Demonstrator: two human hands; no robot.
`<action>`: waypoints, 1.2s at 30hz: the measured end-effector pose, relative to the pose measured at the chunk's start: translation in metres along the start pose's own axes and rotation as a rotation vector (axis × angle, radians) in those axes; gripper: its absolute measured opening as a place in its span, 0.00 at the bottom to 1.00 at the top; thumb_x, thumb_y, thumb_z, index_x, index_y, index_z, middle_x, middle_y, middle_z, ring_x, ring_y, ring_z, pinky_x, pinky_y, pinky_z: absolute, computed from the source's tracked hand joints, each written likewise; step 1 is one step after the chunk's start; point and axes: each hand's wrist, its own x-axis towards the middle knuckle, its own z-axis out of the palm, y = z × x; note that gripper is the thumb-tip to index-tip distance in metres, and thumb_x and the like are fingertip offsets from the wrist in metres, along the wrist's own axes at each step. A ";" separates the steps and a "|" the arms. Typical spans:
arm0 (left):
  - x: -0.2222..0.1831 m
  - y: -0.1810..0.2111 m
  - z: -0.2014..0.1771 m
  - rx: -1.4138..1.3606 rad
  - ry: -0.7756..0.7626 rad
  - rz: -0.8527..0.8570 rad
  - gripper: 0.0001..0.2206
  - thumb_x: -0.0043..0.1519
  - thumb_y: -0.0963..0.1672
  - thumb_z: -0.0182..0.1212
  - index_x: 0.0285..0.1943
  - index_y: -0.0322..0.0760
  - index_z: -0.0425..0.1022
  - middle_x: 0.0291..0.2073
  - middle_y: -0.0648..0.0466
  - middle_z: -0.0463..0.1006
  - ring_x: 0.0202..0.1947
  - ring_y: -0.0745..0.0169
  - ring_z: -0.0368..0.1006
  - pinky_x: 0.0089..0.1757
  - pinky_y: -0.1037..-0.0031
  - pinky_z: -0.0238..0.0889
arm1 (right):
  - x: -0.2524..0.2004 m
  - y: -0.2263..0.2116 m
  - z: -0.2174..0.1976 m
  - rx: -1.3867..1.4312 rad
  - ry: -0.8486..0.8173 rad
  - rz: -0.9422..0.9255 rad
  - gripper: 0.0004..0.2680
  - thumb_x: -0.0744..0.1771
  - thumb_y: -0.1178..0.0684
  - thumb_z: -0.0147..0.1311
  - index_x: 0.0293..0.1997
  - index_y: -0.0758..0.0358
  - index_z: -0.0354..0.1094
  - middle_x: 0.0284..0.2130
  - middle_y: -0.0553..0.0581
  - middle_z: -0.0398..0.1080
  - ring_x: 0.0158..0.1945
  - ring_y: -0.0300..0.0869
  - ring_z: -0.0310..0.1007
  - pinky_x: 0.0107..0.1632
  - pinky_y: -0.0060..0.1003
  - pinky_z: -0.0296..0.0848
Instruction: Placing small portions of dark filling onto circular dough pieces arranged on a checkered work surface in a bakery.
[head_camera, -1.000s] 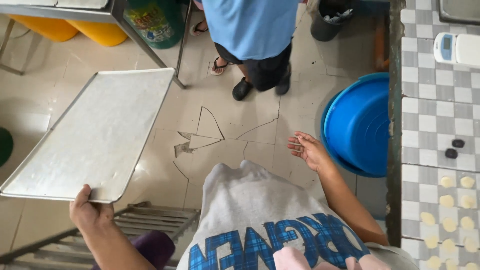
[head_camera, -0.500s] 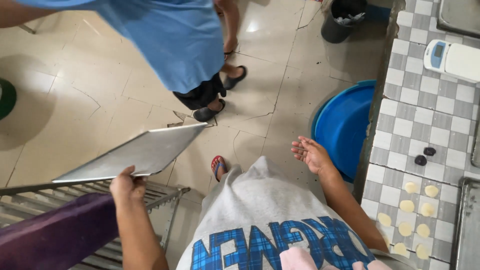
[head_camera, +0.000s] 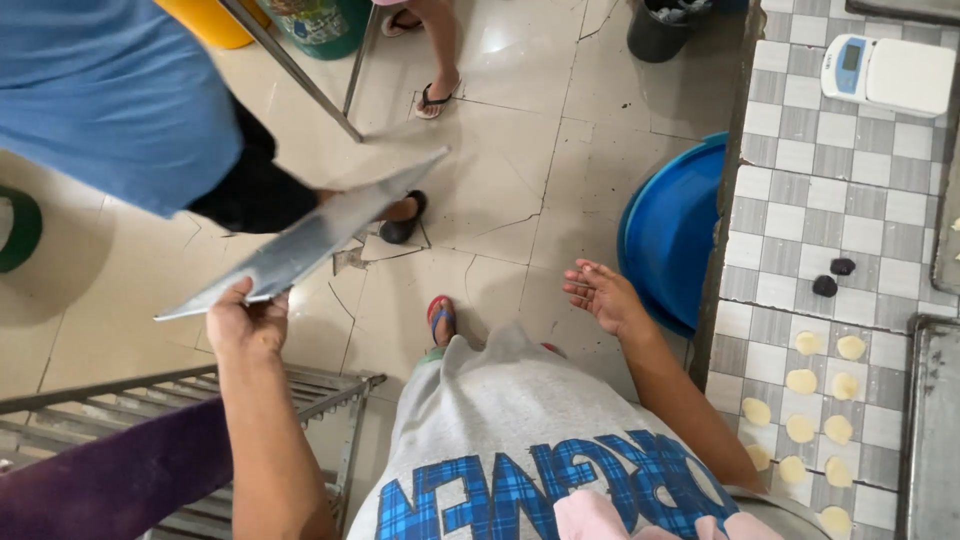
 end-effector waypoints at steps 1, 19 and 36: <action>-0.007 0.004 0.020 0.006 -0.006 -0.003 0.20 0.52 0.34 0.56 0.53 0.25 0.57 0.44 0.36 0.66 0.42 0.36 0.72 0.45 0.36 0.64 | 0.000 0.000 0.002 0.008 0.004 -0.003 0.08 0.66 0.52 0.47 0.50 0.53 0.61 0.43 0.60 0.71 0.43 0.48 0.73 0.42 0.39 0.72; 0.092 0.070 0.169 -0.146 0.129 0.344 0.07 0.51 0.31 0.46 0.36 0.17 0.67 0.28 0.42 0.72 0.28 0.50 0.71 0.34 0.64 0.74 | 0.006 -0.011 0.067 0.040 0.223 -0.096 0.10 0.67 0.52 0.41 0.53 0.61 0.58 0.43 0.60 0.69 0.42 0.48 0.71 0.40 0.37 0.69; 0.202 0.057 0.225 -0.176 0.100 0.361 0.23 0.56 0.38 0.53 0.61 0.42 0.57 0.47 0.40 0.75 0.43 0.46 0.75 0.44 0.64 0.74 | -0.020 0.001 0.062 0.131 0.380 -0.085 0.11 0.67 0.52 0.41 0.54 0.61 0.58 0.46 0.61 0.67 0.44 0.47 0.70 0.40 0.36 0.69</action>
